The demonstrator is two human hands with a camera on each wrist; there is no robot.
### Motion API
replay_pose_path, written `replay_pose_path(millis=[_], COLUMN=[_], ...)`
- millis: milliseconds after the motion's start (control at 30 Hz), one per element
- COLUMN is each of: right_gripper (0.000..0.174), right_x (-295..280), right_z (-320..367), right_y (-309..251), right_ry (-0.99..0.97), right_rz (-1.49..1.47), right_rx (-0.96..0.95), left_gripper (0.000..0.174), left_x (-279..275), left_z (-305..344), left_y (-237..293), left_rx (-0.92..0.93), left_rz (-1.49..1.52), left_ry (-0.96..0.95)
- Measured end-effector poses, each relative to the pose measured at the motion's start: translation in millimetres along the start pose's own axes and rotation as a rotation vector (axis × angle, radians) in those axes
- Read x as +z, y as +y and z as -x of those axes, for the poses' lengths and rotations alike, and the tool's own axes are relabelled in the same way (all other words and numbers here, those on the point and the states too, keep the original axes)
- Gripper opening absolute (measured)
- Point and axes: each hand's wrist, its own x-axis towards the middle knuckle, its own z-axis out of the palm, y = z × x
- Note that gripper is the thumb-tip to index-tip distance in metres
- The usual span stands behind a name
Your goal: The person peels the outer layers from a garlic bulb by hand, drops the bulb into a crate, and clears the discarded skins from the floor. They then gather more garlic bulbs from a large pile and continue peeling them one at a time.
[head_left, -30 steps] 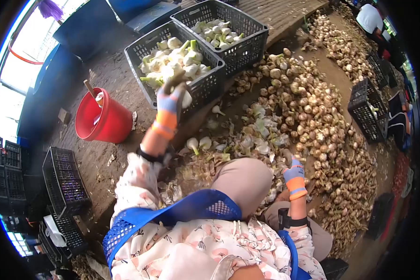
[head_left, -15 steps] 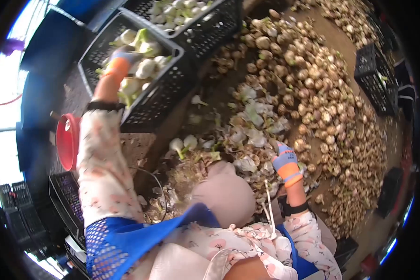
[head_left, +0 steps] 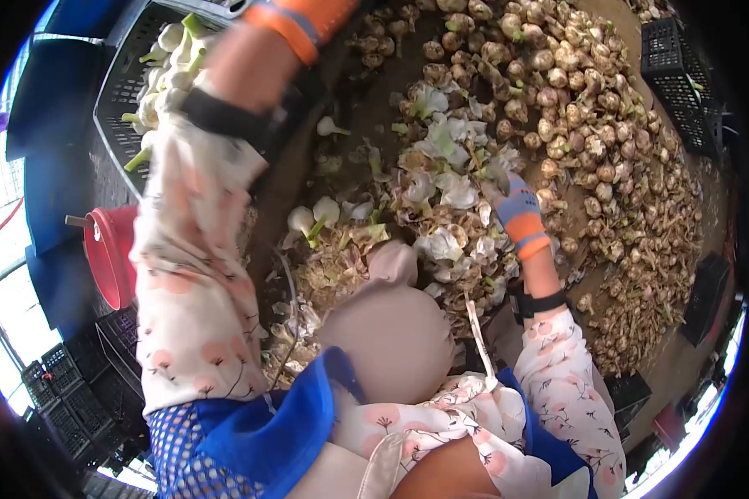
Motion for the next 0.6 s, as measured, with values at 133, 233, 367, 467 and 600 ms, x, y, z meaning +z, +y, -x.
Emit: replay_pose_path(millis=[133,233,367,467,600], right_gripper=[0.060,0.069,0.061,0.064,0.064], right_x=[21.8,33.7,80.2,94.7,94.5], right_z=[-42.3,-71.5,-76.5,-7.3,69.9], right_y=[-16.8,-43.4,-19.9,-6.4,22.7], right_ry=[0.121,0.027,-0.123,-0.261,-0.287], right_rz=[0.410,0.692,0.665,0.636,0.568], right_rx=[-0.128,-0.035,0.017,-0.010,0.009], left_gripper=[0.082,0.099,0.089,0.081,0.062], left_x=[71.7,97.9,121.3,114.2,91.3], left_z=[80.2,119.9,183.9,253.4,283.6], left_y=[-148.4,-177.3,-223.6,-204.0,-202.1], left_rx=[-0.109,-0.546,-0.453,-0.227,-0.072], left_rz=[-0.445,-0.581,-0.673,-0.749,-0.517], left_ry=[-0.247,-0.389,-0.567,-0.796,-0.943])
